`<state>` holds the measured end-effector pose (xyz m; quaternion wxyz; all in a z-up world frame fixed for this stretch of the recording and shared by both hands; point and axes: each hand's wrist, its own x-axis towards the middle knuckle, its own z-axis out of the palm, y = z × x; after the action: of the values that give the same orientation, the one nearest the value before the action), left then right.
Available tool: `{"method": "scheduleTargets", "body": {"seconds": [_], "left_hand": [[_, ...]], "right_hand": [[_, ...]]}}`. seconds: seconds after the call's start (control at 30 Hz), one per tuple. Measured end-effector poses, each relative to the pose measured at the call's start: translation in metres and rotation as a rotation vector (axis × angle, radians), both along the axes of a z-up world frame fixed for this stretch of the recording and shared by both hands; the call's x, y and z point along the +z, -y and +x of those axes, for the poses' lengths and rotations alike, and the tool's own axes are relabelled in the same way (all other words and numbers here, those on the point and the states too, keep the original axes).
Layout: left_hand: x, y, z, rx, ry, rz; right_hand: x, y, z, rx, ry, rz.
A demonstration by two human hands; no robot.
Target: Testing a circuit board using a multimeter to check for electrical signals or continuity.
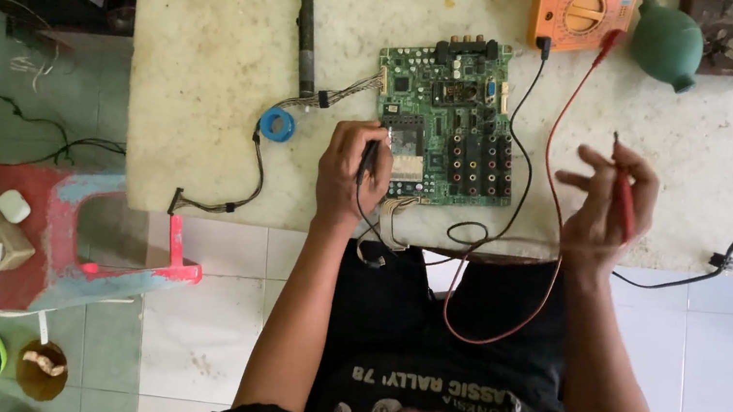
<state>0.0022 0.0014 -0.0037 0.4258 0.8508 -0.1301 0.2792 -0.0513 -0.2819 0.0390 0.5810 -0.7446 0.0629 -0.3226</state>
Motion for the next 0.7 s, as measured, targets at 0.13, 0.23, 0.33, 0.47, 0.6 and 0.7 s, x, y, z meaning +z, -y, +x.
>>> {"method": "scheduleTargets", "body": {"seconds": [0.13,0.23,0.33,0.47,0.6,0.7], "left_hand": [[0.010,0.002,0.003,-0.024,0.047,-0.002],[0.002,0.000,0.003,0.007,0.057,0.042],[-0.002,-0.001,0.001,0.003,0.042,0.012],[-0.006,0.000,0.003,0.000,0.059,-0.002],[-0.005,-0.002,0.002,0.011,0.057,0.000],[-0.001,-0.001,0.001,0.011,0.054,-0.011]], "right_hand": [[0.009,0.006,0.024,-0.054,-0.018,0.116],[-0.005,0.006,0.030,-0.084,0.012,0.133],[-0.012,0.006,0.034,-0.168,0.042,0.079],[-0.002,-0.001,0.033,-0.217,-0.071,-0.077],[0.002,-0.002,0.033,-0.171,-0.161,-0.131],[0.004,-0.003,0.030,-0.170,-0.148,-0.108]]}}
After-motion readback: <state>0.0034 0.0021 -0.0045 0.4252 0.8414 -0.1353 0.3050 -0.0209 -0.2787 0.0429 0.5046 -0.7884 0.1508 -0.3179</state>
